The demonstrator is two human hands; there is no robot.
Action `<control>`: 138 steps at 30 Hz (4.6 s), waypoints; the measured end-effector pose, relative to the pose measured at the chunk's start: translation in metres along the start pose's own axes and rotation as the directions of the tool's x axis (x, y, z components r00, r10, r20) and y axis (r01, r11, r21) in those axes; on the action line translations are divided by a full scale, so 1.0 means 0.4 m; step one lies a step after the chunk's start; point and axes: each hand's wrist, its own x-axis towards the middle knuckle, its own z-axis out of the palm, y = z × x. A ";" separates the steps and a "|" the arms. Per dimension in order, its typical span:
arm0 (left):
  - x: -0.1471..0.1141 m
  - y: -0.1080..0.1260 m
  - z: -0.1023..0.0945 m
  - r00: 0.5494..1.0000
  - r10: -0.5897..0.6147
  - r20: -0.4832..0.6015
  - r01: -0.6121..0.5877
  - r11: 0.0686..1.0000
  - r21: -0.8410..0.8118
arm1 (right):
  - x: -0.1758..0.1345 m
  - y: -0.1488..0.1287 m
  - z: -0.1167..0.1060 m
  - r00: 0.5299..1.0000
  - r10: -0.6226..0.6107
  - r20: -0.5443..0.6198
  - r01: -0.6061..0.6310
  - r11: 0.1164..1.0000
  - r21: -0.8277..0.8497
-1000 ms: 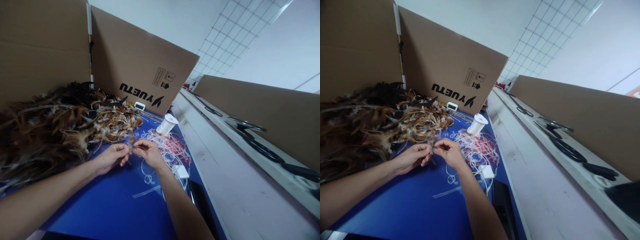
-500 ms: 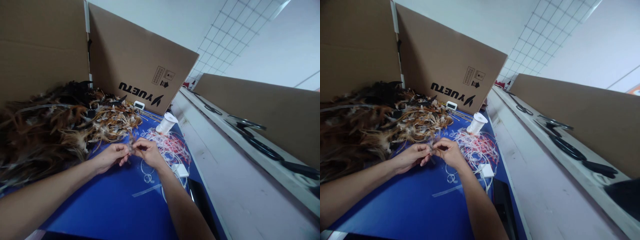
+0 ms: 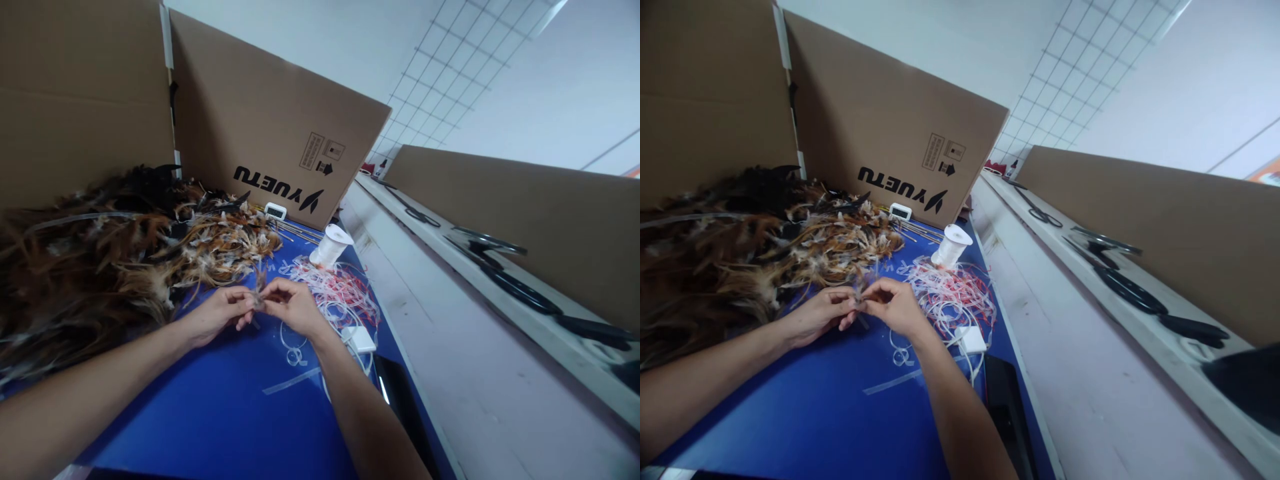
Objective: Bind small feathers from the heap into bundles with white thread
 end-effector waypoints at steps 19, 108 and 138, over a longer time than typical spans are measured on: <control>0.006 0.043 -0.013 0.951 0.205 -0.233 -0.209 0.978 0.007 | -0.005 0.046 -0.091 0.993 0.101 0.057 -0.021 0.636 -0.771; -0.007 0.011 -0.017 0.970 0.034 0.239 -0.106 0.949 0.297 | -0.117 -0.070 -0.011 0.644 -0.669 0.372 0.455 -0.057 -0.889; -0.015 0.023 -0.008 0.954 -0.040 0.297 -0.039 0.966 0.257 | -0.119 -0.064 -0.013 0.628 -0.677 0.385 0.525 0.002 -0.851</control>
